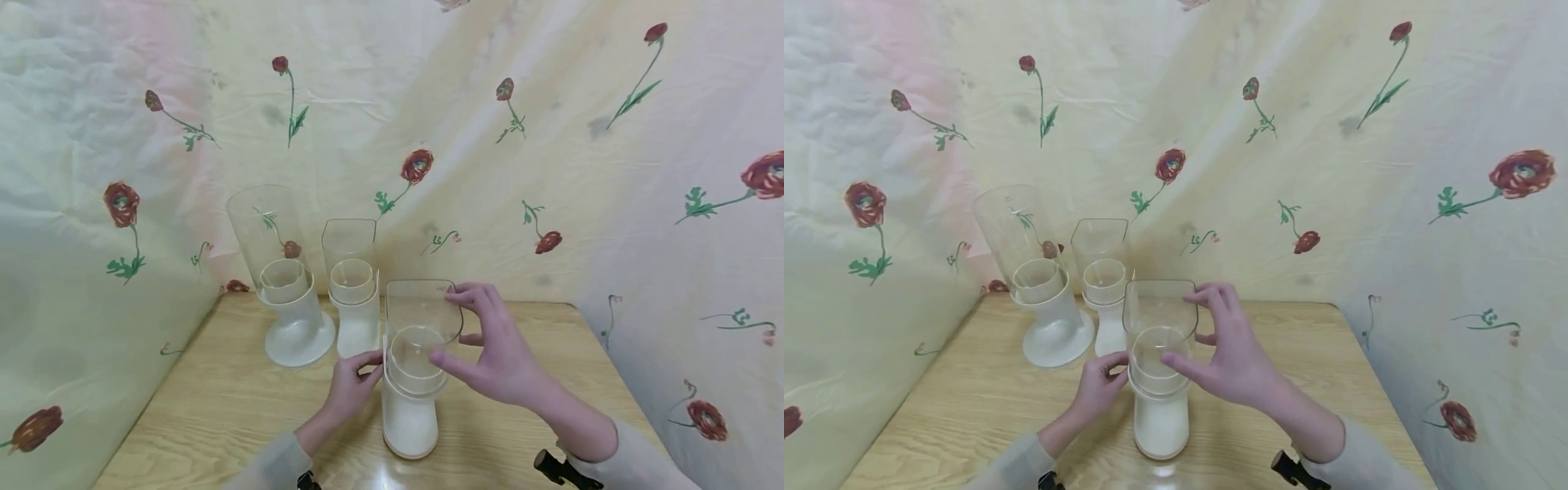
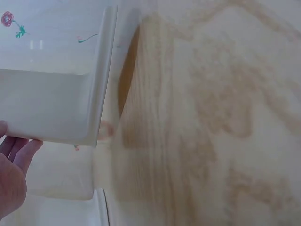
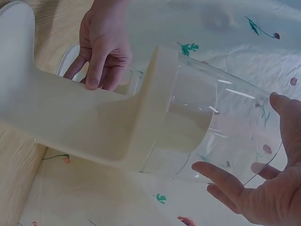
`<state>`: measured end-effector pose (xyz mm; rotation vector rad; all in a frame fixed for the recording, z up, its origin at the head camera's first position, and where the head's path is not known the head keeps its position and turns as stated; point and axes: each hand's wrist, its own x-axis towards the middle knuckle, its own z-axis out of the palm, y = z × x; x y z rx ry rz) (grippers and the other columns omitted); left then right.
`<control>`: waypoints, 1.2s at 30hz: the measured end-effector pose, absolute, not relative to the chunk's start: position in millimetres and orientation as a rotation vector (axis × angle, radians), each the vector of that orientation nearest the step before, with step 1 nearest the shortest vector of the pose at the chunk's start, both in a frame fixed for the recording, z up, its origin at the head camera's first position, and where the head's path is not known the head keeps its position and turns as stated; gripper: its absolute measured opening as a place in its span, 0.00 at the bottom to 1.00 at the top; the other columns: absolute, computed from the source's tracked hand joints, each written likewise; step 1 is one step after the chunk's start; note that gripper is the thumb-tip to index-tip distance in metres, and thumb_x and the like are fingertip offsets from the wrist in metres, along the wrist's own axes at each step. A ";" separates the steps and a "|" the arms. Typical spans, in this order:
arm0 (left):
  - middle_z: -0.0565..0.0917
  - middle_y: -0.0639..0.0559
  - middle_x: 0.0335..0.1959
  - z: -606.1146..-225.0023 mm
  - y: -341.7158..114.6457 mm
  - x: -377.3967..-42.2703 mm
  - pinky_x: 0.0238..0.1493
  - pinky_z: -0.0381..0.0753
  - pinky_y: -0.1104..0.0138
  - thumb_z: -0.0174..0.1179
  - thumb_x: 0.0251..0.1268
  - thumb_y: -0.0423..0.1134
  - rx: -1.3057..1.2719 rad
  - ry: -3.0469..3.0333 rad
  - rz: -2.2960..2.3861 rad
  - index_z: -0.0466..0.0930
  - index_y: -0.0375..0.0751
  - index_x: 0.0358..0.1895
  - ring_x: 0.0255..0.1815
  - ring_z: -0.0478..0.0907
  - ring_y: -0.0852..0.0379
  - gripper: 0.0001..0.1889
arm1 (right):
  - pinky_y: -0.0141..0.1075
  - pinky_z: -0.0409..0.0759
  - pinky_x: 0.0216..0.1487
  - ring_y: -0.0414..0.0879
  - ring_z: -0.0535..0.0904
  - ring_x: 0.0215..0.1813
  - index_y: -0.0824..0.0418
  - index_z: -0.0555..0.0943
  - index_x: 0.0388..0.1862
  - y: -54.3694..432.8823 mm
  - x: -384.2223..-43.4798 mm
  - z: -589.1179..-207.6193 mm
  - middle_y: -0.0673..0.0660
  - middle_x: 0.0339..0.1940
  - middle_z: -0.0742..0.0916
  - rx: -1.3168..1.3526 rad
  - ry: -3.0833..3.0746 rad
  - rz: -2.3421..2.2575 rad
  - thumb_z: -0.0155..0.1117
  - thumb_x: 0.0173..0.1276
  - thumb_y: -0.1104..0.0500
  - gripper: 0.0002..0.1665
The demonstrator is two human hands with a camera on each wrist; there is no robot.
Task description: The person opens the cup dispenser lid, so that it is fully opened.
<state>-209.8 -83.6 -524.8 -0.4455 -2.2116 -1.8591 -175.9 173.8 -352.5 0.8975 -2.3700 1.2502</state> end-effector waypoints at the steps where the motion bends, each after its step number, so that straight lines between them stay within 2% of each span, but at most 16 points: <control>1: 0.92 0.35 0.47 -525.8 -83.9 -209.3 0.46 0.92 0.70 0.67 0.69 0.23 -0.447 -2.214 -1.861 0.89 0.29 0.52 0.48 0.89 0.59 0.11 | 0.38 0.94 0.43 0.61 0.73 0.72 0.60 0.71 0.66 173.5 -175.0 -353.1 0.62 0.70 0.72 0.898 -2.370 1.251 0.86 0.58 0.58 0.42; 8: 0.91 0.32 0.47 -534.6 -82.4 -207.9 0.46 0.92 0.68 0.66 0.68 0.22 -0.470 -2.182 -1.883 0.88 0.26 0.52 0.47 0.88 0.63 0.11 | 0.40 0.94 0.43 0.61 0.72 0.73 0.59 0.70 0.66 172.4 -172.2 -356.3 0.62 0.70 0.71 0.894 -2.388 1.242 0.86 0.57 0.58 0.43; 13: 0.91 0.32 0.46 -539.0 -81.2 -208.0 0.46 0.92 0.67 0.66 0.68 0.21 -0.495 -2.166 -1.872 0.88 0.25 0.52 0.47 0.89 0.63 0.11 | 0.43 0.95 0.43 0.63 0.72 0.73 0.60 0.70 0.67 172.0 -171.7 -358.8 0.62 0.70 0.71 0.902 -2.399 1.236 0.87 0.57 0.57 0.44; 21: 0.92 0.33 0.46 -544.5 -82.9 -209.6 0.45 0.92 0.66 0.65 0.69 0.21 -0.529 -2.160 -1.859 0.88 0.27 0.53 0.47 0.88 0.65 0.12 | 0.43 0.95 0.44 0.64 0.73 0.72 0.59 0.69 0.68 172.3 -171.7 -362.3 0.61 0.71 0.69 0.920 -2.406 1.221 0.87 0.57 0.57 0.45; 26: 0.92 0.34 0.47 -542.0 -88.1 -208.0 0.46 0.92 0.67 0.65 0.69 0.22 -0.544 -2.199 -1.872 0.89 0.30 0.52 0.48 0.88 0.66 0.12 | 0.41 0.94 0.44 0.66 0.74 0.72 0.61 0.70 0.69 178.0 -180.2 -364.9 0.63 0.73 0.70 0.996 -2.381 1.214 0.87 0.55 0.60 0.47; 28: 0.91 0.34 0.49 -538.8 -90.9 -206.9 0.47 0.92 0.66 0.66 0.69 0.23 -0.554 -2.211 -1.885 0.89 0.31 0.53 0.49 0.88 0.64 0.12 | 0.43 0.94 0.47 0.65 0.74 0.73 0.60 0.70 0.72 181.2 -183.3 -365.3 0.62 0.75 0.71 1.022 -2.384 1.234 0.87 0.55 0.62 0.48; 31: 0.90 0.36 0.54 -533.3 -93.9 -206.9 0.53 0.92 0.63 0.68 0.68 0.24 -0.574 -2.236 -1.894 0.88 0.33 0.55 0.54 0.89 0.54 0.14 | 0.50 0.94 0.51 0.67 0.75 0.74 0.57 0.66 0.78 184.2 -182.8 -364.5 0.61 0.79 0.70 1.030 -2.413 1.281 0.86 0.57 0.62 0.54; 34: 0.88 0.39 0.62 -529.5 -94.2 -209.6 0.58 0.90 0.61 0.68 0.69 0.26 -0.601 -2.268 -1.896 0.87 0.36 0.60 0.61 0.88 0.45 0.17 | 0.54 0.93 0.54 0.71 0.76 0.73 0.56 0.59 0.83 181.5 -177.1 -363.7 0.63 0.83 0.68 1.002 -2.442 1.328 0.81 0.63 0.61 0.56; 36: 0.87 0.39 0.64 -527.7 -93.4 -211.2 0.59 0.90 0.62 0.66 0.71 0.26 -0.621 -2.289 -1.898 0.85 0.36 0.63 0.62 0.87 0.41 0.19 | 0.52 0.93 0.54 0.73 0.75 0.73 0.58 0.55 0.85 178.0 -173.8 -363.1 0.66 0.84 0.65 0.980 -2.449 1.340 0.77 0.68 0.62 0.55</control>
